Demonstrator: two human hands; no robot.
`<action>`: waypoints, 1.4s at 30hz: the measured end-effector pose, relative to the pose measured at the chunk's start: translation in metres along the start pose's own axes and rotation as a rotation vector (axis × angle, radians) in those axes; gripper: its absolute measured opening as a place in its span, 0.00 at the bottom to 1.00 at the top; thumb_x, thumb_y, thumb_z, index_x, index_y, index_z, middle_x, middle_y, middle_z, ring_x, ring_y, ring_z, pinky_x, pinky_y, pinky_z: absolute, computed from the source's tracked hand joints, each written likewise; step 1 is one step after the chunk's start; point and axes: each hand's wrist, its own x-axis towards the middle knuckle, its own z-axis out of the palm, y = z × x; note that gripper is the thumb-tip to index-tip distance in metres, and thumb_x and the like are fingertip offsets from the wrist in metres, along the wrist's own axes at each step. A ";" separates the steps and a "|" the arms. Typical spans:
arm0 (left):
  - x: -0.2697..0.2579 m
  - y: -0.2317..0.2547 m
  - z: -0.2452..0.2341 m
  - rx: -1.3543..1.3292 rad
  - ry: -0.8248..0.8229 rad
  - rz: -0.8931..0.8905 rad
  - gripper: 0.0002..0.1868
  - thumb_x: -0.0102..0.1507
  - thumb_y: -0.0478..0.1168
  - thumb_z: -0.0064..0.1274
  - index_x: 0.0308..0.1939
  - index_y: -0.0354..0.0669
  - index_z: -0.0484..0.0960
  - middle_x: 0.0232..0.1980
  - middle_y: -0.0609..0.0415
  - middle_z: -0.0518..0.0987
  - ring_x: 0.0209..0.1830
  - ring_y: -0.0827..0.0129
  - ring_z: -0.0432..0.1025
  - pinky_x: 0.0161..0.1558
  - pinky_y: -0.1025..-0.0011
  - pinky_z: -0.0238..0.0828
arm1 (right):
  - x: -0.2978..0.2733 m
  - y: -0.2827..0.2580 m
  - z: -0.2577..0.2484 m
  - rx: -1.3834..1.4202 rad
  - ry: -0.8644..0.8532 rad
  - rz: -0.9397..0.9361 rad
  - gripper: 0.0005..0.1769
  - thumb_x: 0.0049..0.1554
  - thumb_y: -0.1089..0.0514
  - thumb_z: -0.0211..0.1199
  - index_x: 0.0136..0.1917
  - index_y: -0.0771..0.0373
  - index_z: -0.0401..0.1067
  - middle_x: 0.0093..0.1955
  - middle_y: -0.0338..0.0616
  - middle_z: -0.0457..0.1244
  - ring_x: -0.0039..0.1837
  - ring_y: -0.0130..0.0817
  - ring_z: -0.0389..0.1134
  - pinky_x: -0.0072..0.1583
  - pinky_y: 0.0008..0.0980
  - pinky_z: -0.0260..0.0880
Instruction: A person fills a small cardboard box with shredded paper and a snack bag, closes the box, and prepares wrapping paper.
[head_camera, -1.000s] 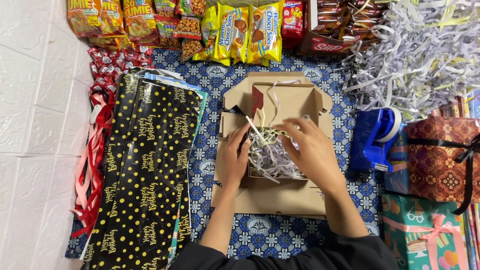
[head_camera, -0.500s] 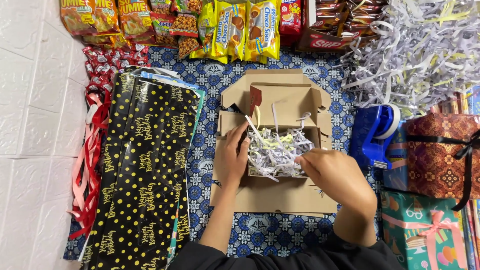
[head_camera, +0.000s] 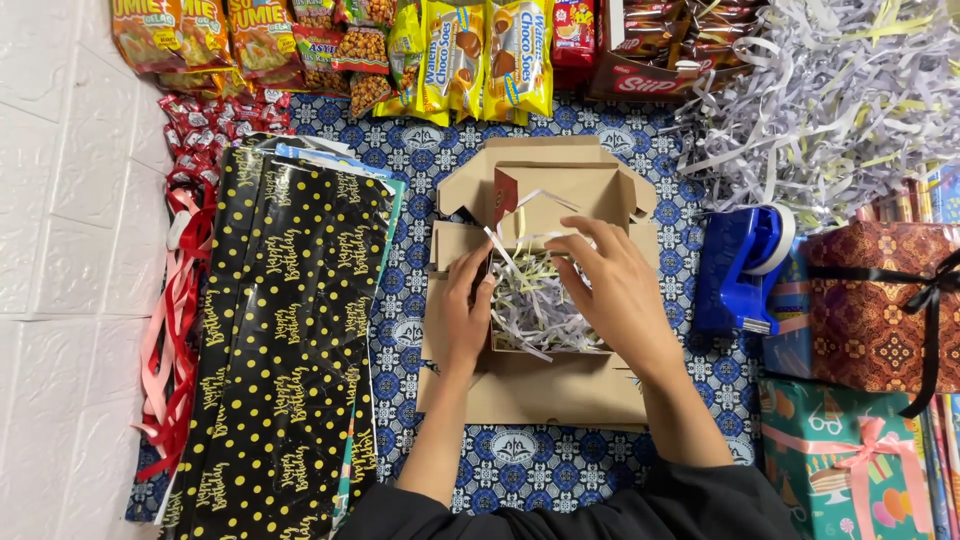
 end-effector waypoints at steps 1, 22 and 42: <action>0.001 -0.004 0.003 0.002 0.002 0.003 0.26 0.65 0.54 0.34 0.66 0.58 0.72 0.64 0.47 0.74 0.63 0.47 0.68 0.56 0.54 0.67 | 0.004 0.002 0.006 0.001 0.004 -0.001 0.07 0.61 0.57 0.59 0.53 0.51 0.72 0.60 0.40 0.64 0.61 0.44 0.67 0.53 0.40 0.71; 0.006 -0.016 0.000 -0.005 -0.006 -0.006 0.25 0.63 0.54 0.37 0.64 0.66 0.74 0.62 0.51 0.76 0.43 0.57 0.78 0.35 0.72 0.70 | 0.020 0.034 0.056 0.148 -0.048 -0.100 0.13 0.61 0.60 0.57 0.53 0.51 0.54 0.57 0.37 0.65 0.61 0.37 0.67 0.61 0.42 0.61; 0.011 -0.033 0.010 -0.100 0.028 0.077 0.28 0.63 0.55 0.37 0.68 0.65 0.70 0.64 0.46 0.75 0.36 0.66 0.74 0.42 0.75 0.68 | 0.025 0.022 0.041 0.182 -0.051 -0.090 0.19 0.59 0.63 0.59 0.61 0.56 0.59 0.69 0.51 0.59 0.54 0.49 0.69 0.58 0.52 0.64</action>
